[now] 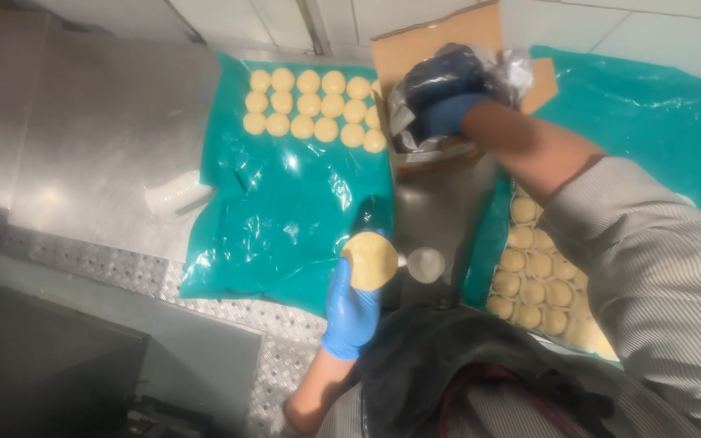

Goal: Filling pastry dough with a dark filling and rolling them into balls.

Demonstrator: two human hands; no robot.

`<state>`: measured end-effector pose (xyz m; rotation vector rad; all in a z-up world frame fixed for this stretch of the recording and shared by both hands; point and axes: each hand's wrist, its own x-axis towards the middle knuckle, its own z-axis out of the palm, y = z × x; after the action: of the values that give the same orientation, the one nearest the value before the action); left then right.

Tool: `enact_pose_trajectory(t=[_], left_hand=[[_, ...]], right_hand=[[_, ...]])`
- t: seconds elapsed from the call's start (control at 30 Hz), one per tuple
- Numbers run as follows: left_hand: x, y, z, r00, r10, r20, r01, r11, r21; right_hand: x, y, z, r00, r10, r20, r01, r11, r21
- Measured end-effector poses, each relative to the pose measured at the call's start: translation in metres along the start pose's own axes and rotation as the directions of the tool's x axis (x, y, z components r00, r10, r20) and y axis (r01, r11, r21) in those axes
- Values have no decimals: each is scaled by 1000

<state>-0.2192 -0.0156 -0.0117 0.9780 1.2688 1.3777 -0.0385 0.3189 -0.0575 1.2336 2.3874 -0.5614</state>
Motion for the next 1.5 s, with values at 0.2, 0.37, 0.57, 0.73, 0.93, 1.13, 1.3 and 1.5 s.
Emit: enact_pose_trajectory(t=[0.2,0.37,0.57,0.73,0.93,1.13,1.3,1.5], left_hand=[[10,-24,8,787,-607,-109,256,483,-837],[15,16,19,770,-633,-81,361,537,-762],[16,8,8,789,-612,55,460,528,-714],[0,-26,2,985,165,50,-172,947,272],[25,-36,27,985,171,-14,-157,930,333],[79,-48,72,944,-214,249,327,526,-785],[103,-36,110,990,139,-13,-128,865,-484],[110,-19,122,966,233,108,-193,936,-295]], right_hand=[[18,-6,21,992,79,98,-90,989,114],[25,-4,29,976,167,142,-196,954,228],[18,14,41,935,290,202,-347,865,363],[25,44,75,906,339,254,-420,796,437],[7,66,43,900,-275,-337,118,901,-418],[-110,-11,-58,914,53,-403,196,811,551],[-150,-20,-65,872,-233,-430,314,941,127],[-158,-39,-33,822,-396,-410,454,890,49]])
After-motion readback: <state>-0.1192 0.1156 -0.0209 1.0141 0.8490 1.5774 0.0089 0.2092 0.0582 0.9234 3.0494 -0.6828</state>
